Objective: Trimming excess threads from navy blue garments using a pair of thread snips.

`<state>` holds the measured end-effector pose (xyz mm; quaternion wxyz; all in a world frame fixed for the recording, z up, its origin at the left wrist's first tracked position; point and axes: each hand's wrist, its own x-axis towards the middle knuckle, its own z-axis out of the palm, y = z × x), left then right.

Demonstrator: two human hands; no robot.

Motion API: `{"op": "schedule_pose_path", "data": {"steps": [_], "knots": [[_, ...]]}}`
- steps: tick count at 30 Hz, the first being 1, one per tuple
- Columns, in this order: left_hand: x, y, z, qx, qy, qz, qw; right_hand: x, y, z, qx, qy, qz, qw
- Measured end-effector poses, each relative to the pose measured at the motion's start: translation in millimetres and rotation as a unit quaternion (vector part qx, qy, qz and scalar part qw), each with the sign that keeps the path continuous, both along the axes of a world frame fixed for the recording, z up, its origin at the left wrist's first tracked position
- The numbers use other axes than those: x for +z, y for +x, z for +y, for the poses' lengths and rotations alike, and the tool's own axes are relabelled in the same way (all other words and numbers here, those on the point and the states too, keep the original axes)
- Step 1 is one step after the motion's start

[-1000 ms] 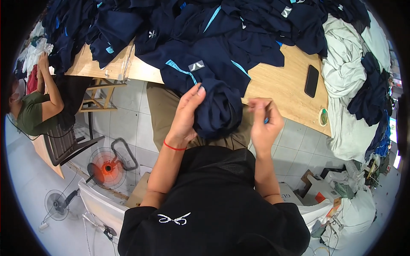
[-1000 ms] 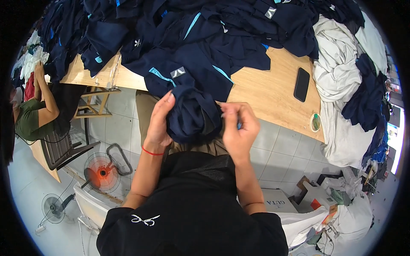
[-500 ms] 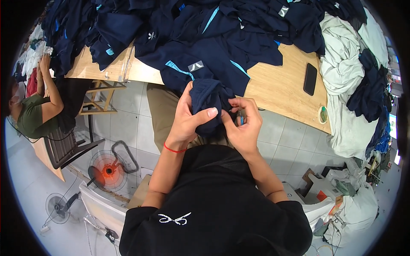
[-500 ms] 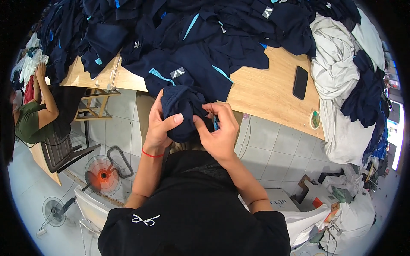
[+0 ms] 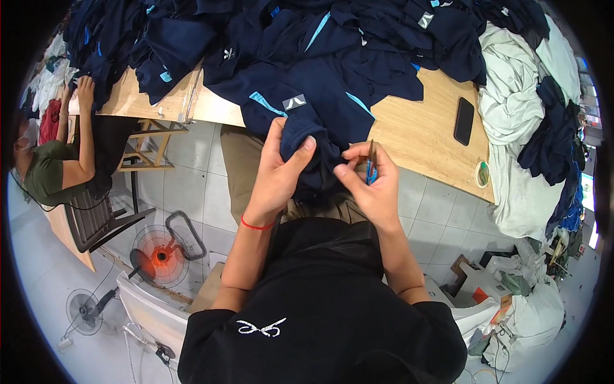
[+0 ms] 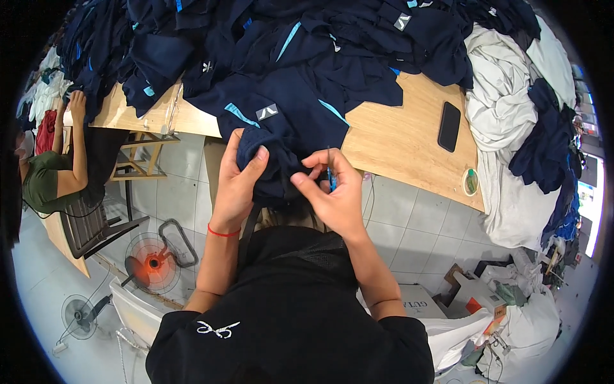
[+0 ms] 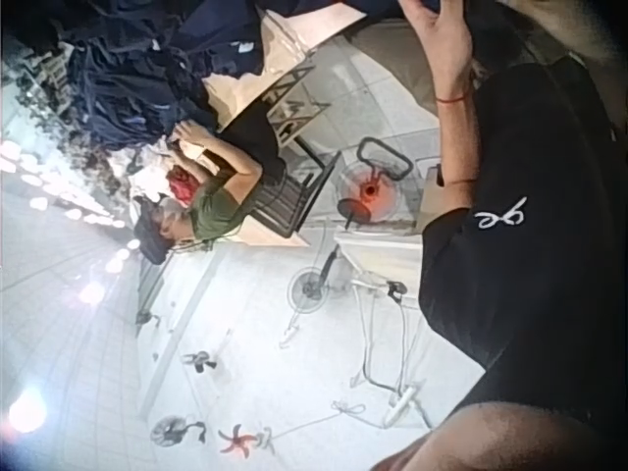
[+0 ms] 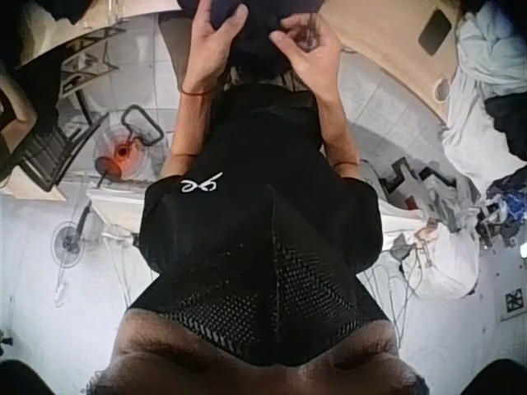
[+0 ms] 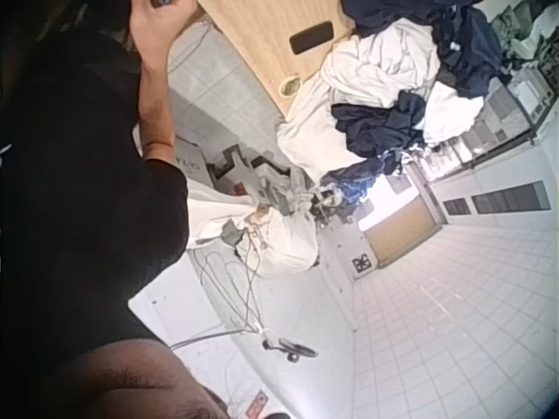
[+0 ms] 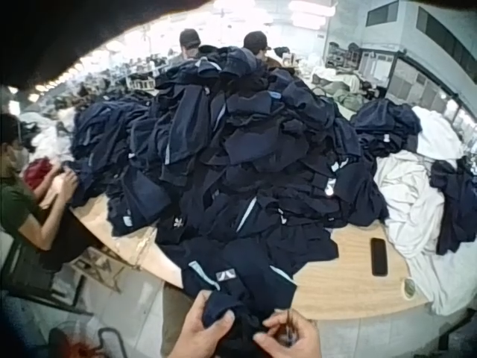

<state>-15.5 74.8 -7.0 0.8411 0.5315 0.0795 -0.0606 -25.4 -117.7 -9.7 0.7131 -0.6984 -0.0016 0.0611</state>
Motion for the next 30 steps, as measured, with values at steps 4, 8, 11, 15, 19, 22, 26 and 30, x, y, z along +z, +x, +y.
{"op": "schedule_pose_path", "data": {"steps": [4,8,11,15,19,22,26,30], "knots": [[6.9,-3.3,-12.6,0.008,-0.017,-0.005,1.0,-14.9,-1.1,13.1,-0.014,-0.066,-0.059,0.996],[2.1,5.9,-3.0,0.013,0.124,-0.001,0.992,-12.2,3.4,-1.0,-0.023,0.078,0.104,0.991],[-5.7,5.0,7.0,0.021,0.177,0.005,0.984,1.4,3.2,-8.8,-0.054,0.187,0.196,0.961],[2.4,7.4,0.3,0.036,0.147,-0.073,0.986,10.5,4.2,-24.9,-0.011,0.198,0.161,0.967],[10.1,-0.5,5.7,-0.027,0.028,0.031,0.999,14.8,5.8,-34.3,0.018,0.032,0.004,0.999],[9.3,-4.2,1.7,-0.038,-0.078,0.063,0.994,9.4,1.6,-44.5,0.031,0.266,0.132,0.954],[5.2,-5.6,6.2,-0.058,-0.041,0.044,0.996,13.2,-5.1,-32.5,-0.04,0.312,0.151,0.937],[-16.3,-7.8,-0.1,0.008,0.255,-0.131,0.958,45.6,-17.4,-36.2,-0.108,0.271,0.106,0.951]]}}
